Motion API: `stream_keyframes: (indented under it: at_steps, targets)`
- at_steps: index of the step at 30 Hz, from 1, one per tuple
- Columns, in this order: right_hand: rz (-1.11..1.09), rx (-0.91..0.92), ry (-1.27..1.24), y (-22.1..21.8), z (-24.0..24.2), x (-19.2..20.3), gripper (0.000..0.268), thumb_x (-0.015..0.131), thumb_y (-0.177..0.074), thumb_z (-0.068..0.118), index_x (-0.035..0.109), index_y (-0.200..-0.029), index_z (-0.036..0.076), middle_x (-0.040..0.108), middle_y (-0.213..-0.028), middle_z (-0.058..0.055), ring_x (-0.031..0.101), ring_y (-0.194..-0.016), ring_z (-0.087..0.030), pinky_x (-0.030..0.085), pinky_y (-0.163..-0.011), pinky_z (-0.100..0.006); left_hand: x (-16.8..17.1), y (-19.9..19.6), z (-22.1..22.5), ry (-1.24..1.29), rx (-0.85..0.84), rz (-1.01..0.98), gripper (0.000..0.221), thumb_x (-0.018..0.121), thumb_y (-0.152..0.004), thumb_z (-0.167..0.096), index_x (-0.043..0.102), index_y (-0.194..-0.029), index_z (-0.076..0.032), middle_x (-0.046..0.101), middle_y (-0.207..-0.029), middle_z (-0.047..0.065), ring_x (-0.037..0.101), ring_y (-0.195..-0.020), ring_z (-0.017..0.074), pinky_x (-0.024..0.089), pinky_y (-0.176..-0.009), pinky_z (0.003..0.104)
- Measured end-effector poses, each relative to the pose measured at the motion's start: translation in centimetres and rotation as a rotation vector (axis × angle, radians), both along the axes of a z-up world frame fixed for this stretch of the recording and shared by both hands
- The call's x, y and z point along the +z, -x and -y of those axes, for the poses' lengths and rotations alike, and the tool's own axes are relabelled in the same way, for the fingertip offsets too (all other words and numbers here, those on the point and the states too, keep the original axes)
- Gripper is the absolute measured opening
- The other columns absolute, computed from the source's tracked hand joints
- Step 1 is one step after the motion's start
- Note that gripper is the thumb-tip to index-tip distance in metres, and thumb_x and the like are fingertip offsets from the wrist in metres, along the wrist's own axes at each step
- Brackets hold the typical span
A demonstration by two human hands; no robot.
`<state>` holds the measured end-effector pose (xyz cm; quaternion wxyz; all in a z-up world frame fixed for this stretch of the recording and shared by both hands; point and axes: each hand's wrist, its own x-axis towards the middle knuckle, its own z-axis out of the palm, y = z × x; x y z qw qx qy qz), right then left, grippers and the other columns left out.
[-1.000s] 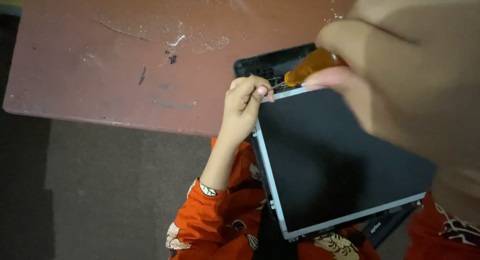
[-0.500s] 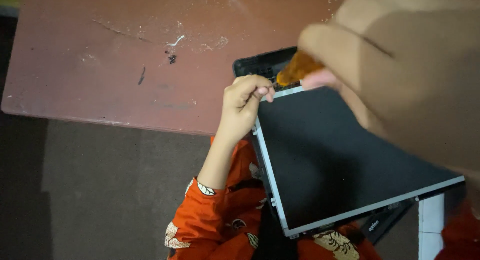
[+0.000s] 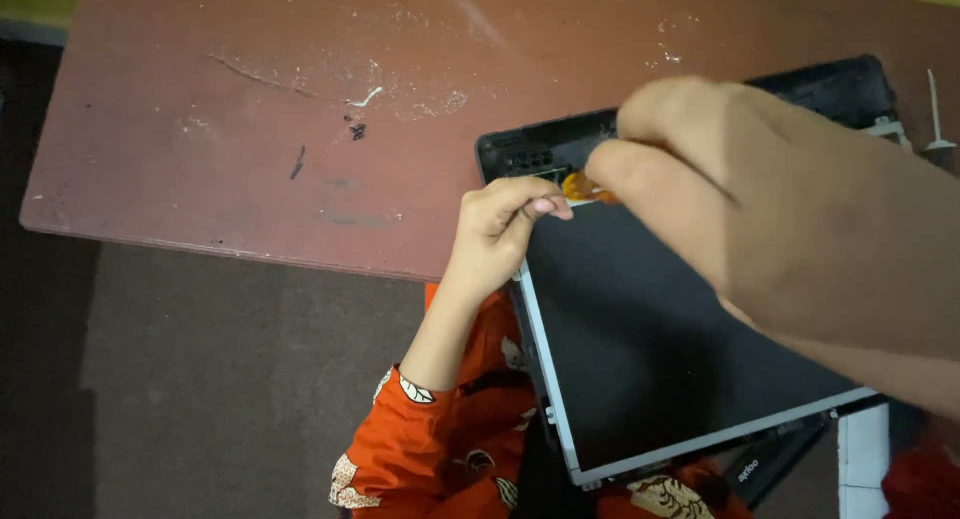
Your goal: Disassembling and reassembling the plastic bezel of a computer monitor using a screwdriver.
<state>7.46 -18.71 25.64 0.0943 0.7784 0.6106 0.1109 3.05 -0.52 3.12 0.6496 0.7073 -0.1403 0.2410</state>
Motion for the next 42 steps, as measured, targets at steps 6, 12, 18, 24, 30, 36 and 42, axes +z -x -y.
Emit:
stream_keyframes:
  at_steps: [6,12,18,24,30,36,42]
  targets:
    - [0.104,-0.474,0.153,0.8,-1.3,-0.4,0.082,0.04,-0.111,0.091,0.041,-0.075,0.018,0.037,-0.066,0.004,0.04,-0.055,-0.018,0.026,-0.058,-0.035,-2.0,0.2,0.2,-0.051,0.026,-0.078,0.023,0.048,-0.108,-0.016,0.068,-0.101,-0.008,0.073,-0.096,0.004,0.071,-0.092,0.0201,0.056,-0.084,0.033]
    - [-0.509,-0.552,-0.204,0.4,2.5,-2.9,0.094,0.045,-0.075,0.071,0.049,-0.144,0.007,0.061,-0.135,-0.008,0.065,-0.105,-0.026,0.048,-0.079,-0.048,1.0,-0.2,0.0,0.05,0.15,0.021,0.032,0.038,-0.112,-0.016,0.064,-0.094,-0.009,0.07,-0.09,0.004,0.069,-0.087,0.018,0.055,-0.086,0.032]
    - [-0.364,-0.703,-0.353,4.9,16.3,-15.2,0.076,0.067,-0.085,0.039,0.048,-0.146,-0.003,0.047,-0.151,-0.026,0.044,-0.142,-0.043,0.033,-0.119,-0.054,3.6,-2.9,-2.6,-0.001,0.561,-0.23,0.035,0.037,-0.107,-0.039,0.056,-0.087,-0.018,0.064,-0.078,-0.005,0.057,-0.063,0.0145,0.042,-0.063,0.031]
    - [-0.124,-1.178,-0.61,14.9,25.0,-28.1,0.075,0.062,-0.088,0.04,0.051,-0.146,-0.007,0.039,-0.161,-0.034,0.033,-0.15,-0.056,0.026,-0.122,-0.062,-3.1,-9.2,-3.9,-0.698,0.53,-0.702,0.034,0.046,-0.102,-0.043,0.052,-0.091,-0.012,0.069,-0.082,0.024,0.064,-0.084,0.0533,0.046,-0.067,0.063]
    - [-0.523,-1.572,-0.644,13.6,18.9,-24.5,0.073,0.037,-0.097,0.055,0.039,-0.155,0.011,0.021,-0.172,-0.009,0.007,-0.159,-0.039,-0.001,-0.114,-0.077,0.0,-8.5,-3.9,-0.826,0.408,-0.799,0.05,0.07,-0.091,-0.057,0.051,-0.083,-0.012,0.067,-0.08,0.009,0.064,-0.081,0.0389,0.046,-0.066,0.049]
    - [-0.465,-1.184,-0.618,8.6,22.4,-25.2,0.061,0.05,-0.098,0.04,0.046,-0.151,0.01,0.033,-0.166,-0.016,0.021,-0.154,-0.047,0.001,-0.11,-0.082,-3.5,-1.5,-7.2,-0.808,0.51,-0.828,0.049,0.076,-0.088,-0.055,0.055,-0.082,-0.011,0.065,-0.072,0.015,0.065,-0.078,0.0427,0.047,-0.067,0.053]
    - [-0.509,-0.863,-0.498,-0.1,24.1,-25.5,0.06,0.057,-0.095,0.036,0.046,-0.151,0.018,0.031,-0.168,-0.007,0.015,-0.159,-0.039,0.008,-0.118,-0.07,-3.8,8.7,-5.4,-0.638,0.611,-0.922,0.047,0.076,-0.083,-0.052,0.05,-0.079,-0.014,0.062,-0.065,0.009,0.064,-0.067,0.0353,0.046,-0.066,0.046]
